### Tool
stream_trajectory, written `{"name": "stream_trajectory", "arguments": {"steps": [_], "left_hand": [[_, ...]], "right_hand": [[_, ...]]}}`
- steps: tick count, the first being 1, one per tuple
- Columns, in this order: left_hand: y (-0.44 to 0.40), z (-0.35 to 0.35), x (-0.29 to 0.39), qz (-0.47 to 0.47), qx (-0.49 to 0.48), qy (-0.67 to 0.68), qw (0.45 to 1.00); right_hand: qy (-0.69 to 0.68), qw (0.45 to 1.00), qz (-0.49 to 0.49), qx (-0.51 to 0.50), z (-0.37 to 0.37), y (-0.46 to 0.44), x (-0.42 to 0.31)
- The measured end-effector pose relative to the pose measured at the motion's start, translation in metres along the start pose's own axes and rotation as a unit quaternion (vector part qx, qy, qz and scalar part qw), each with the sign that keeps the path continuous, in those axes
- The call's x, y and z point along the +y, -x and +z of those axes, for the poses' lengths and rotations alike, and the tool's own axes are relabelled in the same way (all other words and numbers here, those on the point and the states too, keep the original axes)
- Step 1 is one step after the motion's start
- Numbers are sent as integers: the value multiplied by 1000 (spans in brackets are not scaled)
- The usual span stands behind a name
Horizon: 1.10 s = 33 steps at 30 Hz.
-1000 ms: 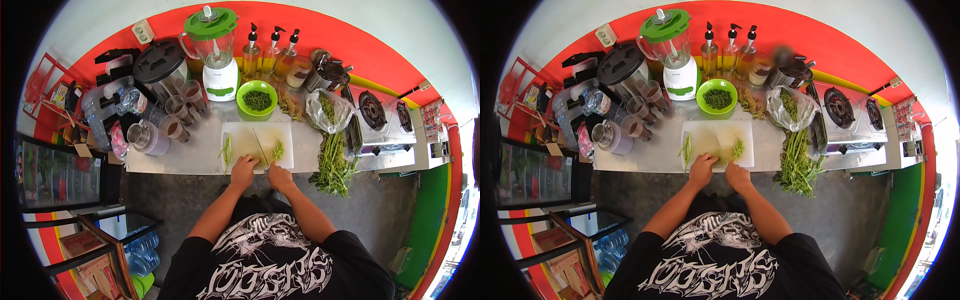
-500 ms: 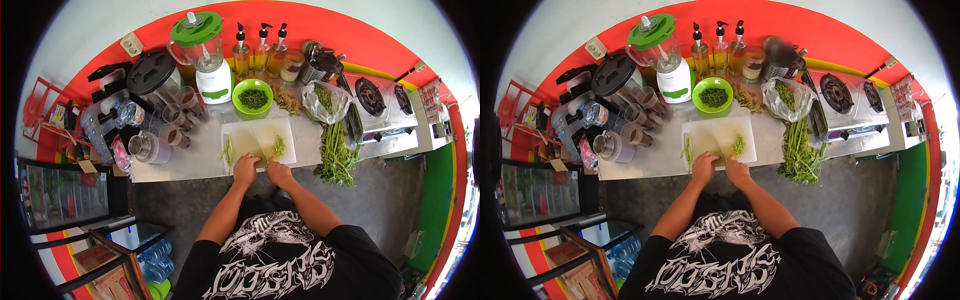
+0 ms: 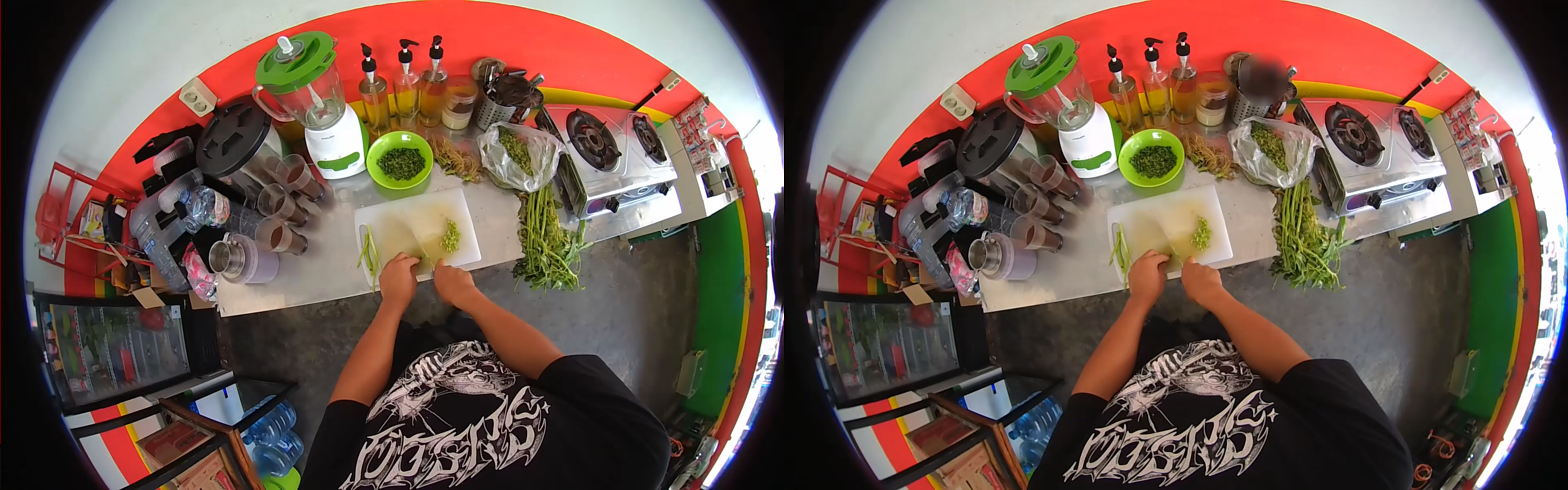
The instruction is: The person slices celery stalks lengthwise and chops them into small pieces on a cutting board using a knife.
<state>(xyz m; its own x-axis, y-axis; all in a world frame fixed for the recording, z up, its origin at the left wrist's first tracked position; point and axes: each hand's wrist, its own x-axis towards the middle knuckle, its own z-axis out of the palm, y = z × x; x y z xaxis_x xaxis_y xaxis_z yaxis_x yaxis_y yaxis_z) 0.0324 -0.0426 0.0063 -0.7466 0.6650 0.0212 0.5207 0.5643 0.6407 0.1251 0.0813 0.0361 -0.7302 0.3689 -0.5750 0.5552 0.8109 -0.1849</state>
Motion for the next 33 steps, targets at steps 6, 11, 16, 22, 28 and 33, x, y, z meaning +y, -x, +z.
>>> {"name": "stream_trajectory", "arguments": {"steps": [6, 11, 16, 22, 28, 33], "left_hand": [[1, -3, 3, -6, -2, 14, 1000], [3, 0, -1, -10, 18, 25, 999], [6, 0, -3, -10, 12, 19, 1000], [0, 0, -5, -24, 6, 35, 999], [-8, -9, 1, -51, -50, 19, 997], [-9, -7, 0, -55, -61, 17, 996]], "right_hand": [[-5, 1000, -23, 16, -4, -10, 0], [-2, 1000, 0, 12, 2, 1, -7], [-17, 1000, -7, -6, -9, -11, -6], [-22, 1000, -4, 1, -5, -12, -6], [-15, 1000, 0, -27, -9, -1, -12], [-55, 998, -6, 28, -3, -15, -13]]}}
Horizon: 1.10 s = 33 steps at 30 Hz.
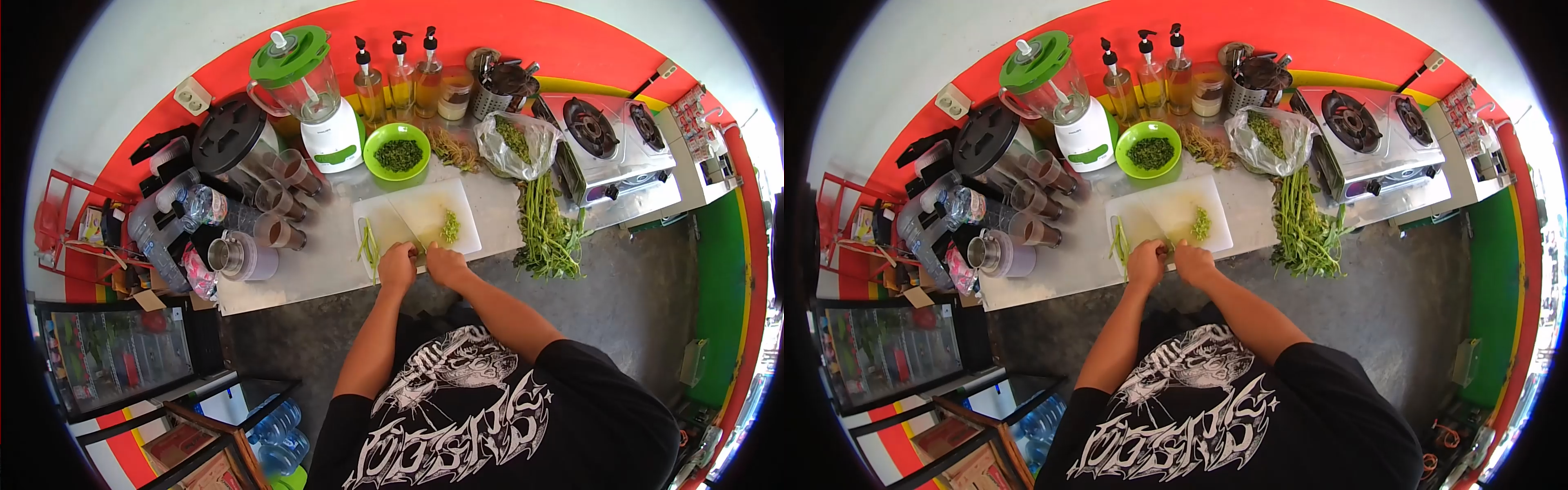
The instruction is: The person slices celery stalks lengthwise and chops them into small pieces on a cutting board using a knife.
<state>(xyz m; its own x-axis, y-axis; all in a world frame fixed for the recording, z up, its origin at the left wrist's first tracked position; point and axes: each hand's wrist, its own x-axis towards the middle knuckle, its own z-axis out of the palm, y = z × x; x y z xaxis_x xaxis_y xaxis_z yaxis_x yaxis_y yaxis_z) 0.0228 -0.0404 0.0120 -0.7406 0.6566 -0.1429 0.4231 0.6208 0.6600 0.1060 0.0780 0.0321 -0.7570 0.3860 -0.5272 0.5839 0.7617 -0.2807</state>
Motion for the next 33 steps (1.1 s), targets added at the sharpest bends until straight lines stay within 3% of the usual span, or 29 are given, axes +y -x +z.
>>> {"name": "stream_trajectory", "arguments": {"steps": [6, 8, 12, 15, 18, 24, 27, 33], "left_hand": [[2, 3, -1, 0, 6, 17, 1000], [0, 8, -5, 18, 47, -1, 999], [1, 3, -4, 48, 54, 8, 997], [2, 5, -3, 19, 47, 35, 998], [3, 6, -5, 22, 49, 20, 998], [6, 3, -1, 17, 54, 37, 998], [6, 7, -5, 20, 51, 27, 998], [7, 6, -5, 26, 56, 51, 997]], "right_hand": [[31, 998, 20, -43, -1, 18, -3], [0, 999, 27, -31, 4, 4, 0], [17, 998, -6, -55, -10, 5, -1], [29, 997, 2, -69, -3, 11, 0], [-22, 999, 32, -27, 6, 2, 1], [42, 997, -15, -57, -5, 15, -2], [-21, 999, 23, -14, 7, 8, 0], [38, 996, 3, -75, -6, 9, -5]]}}
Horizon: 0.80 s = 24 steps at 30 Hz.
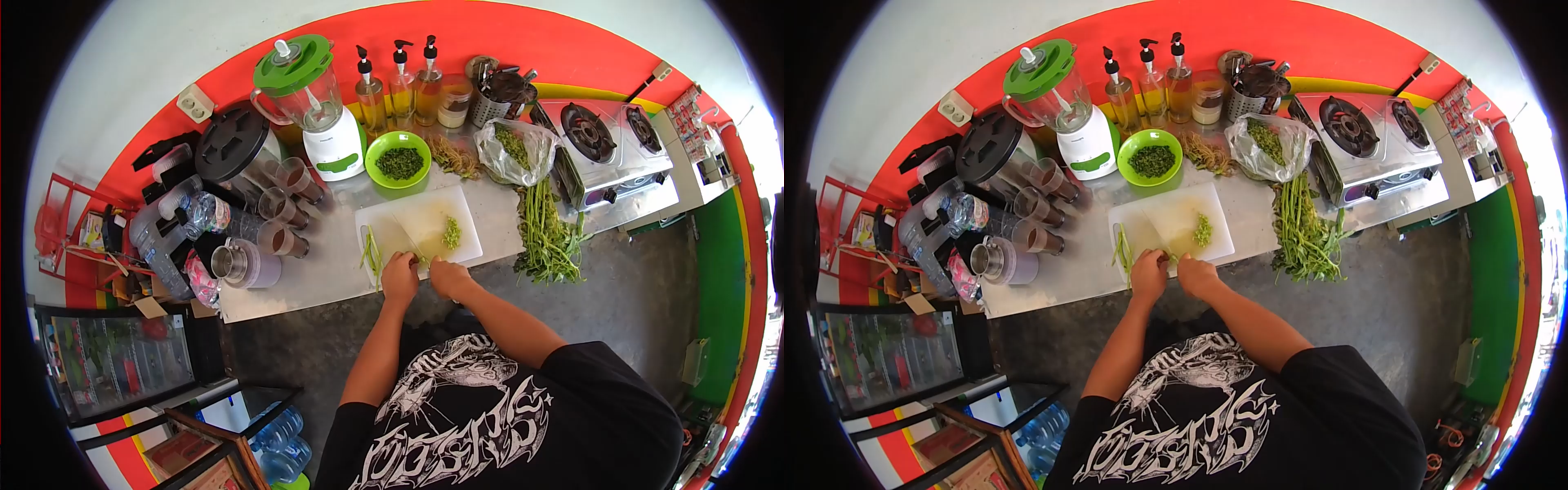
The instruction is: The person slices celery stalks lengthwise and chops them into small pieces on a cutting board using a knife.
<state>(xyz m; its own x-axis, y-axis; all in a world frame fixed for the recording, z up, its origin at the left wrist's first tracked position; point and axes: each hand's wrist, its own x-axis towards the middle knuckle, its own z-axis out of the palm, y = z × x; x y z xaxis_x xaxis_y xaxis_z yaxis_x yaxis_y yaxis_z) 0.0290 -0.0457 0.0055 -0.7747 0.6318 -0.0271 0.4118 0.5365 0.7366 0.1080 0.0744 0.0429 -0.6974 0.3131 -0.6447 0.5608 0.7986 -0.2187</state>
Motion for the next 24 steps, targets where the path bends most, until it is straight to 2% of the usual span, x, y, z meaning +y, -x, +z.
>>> {"name": "stream_trajectory", "arguments": {"steps": [2, 6, 9, 11, 17, 20, 24], "left_hand": [[2, 4, -4, -7, 1, -5, 1000], [3, 1, -7, 28, 6, -25, 999], [2, 4, -6, 8, 16, 12, 1000], [1, 0, -2, -1, 2, 1, 1000], [2, 2, -5, 1, 1, 7, 1000], [2, 4, -6, 9, 12, -13, 1000], [6, 1, -5, 22, 5, 5, 1000]], "right_hand": [[-37, 997, 17, 61, 20, -1, -1], [-43, 998, -6, 55, 4, -5, -4], [14, 1000, -9, 8, 1, 4, -6], [-28, 997, 4, 68, 21, -7, -3], [-2, 1000, -3, 26, 6, -6, -3], [-37, 997, 29, 67, 25, -4, -6], [-17, 999, 5, 46, 8, -5, -6]]}}
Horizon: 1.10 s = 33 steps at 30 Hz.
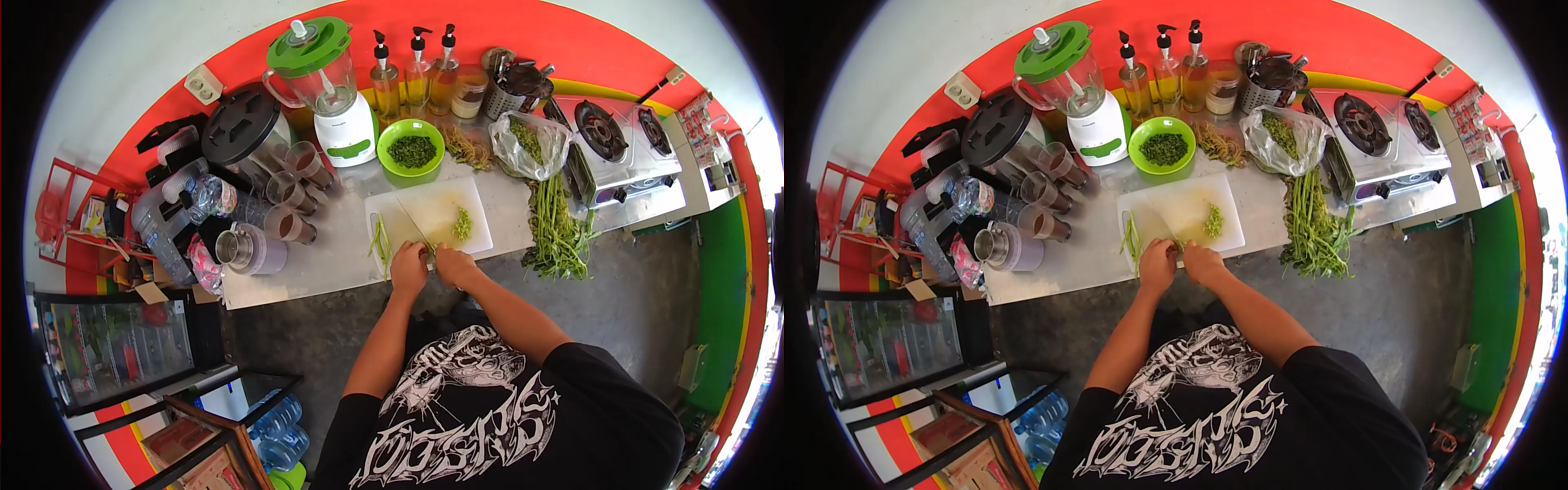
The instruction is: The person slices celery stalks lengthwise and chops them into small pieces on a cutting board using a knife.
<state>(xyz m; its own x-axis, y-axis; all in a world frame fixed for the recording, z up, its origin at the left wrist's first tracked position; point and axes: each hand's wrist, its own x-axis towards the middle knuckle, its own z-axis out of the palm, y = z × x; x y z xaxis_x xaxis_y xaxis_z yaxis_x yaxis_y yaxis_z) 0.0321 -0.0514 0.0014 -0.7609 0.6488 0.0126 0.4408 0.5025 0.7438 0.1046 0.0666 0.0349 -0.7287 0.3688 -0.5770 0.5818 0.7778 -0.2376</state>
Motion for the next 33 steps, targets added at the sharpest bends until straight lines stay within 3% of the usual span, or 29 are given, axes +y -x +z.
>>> {"name": "stream_trajectory", "arguments": {"steps": [2, 5, 8, 15, 21, 33], "left_hand": [[-3, 2, -2, -13, 5, 6, 1000], [-2, -2, 4, -9, 9, 5, 1000], [-2, -3, 1, 3, -8, -3, 1000], [1, 0, 3, -8, 16, 5, 1000], [2, 3, -5, 40, 37, 22, 998], [6, 3, -2, -11, 44, 16, 999]], "right_hand": [[26, 999, -5, -35, -8, 4, -2], [-13, 1000, 28, 1, 14, 5, -1], [6, 1000, -7, -19, 0, -2, -2], [8, 1000, 17, -18, 9, 7, -3], [19, 999, -13, -32, -4, 4, -4], [9, 1000, 5, -15, 7, 16, -11]]}}
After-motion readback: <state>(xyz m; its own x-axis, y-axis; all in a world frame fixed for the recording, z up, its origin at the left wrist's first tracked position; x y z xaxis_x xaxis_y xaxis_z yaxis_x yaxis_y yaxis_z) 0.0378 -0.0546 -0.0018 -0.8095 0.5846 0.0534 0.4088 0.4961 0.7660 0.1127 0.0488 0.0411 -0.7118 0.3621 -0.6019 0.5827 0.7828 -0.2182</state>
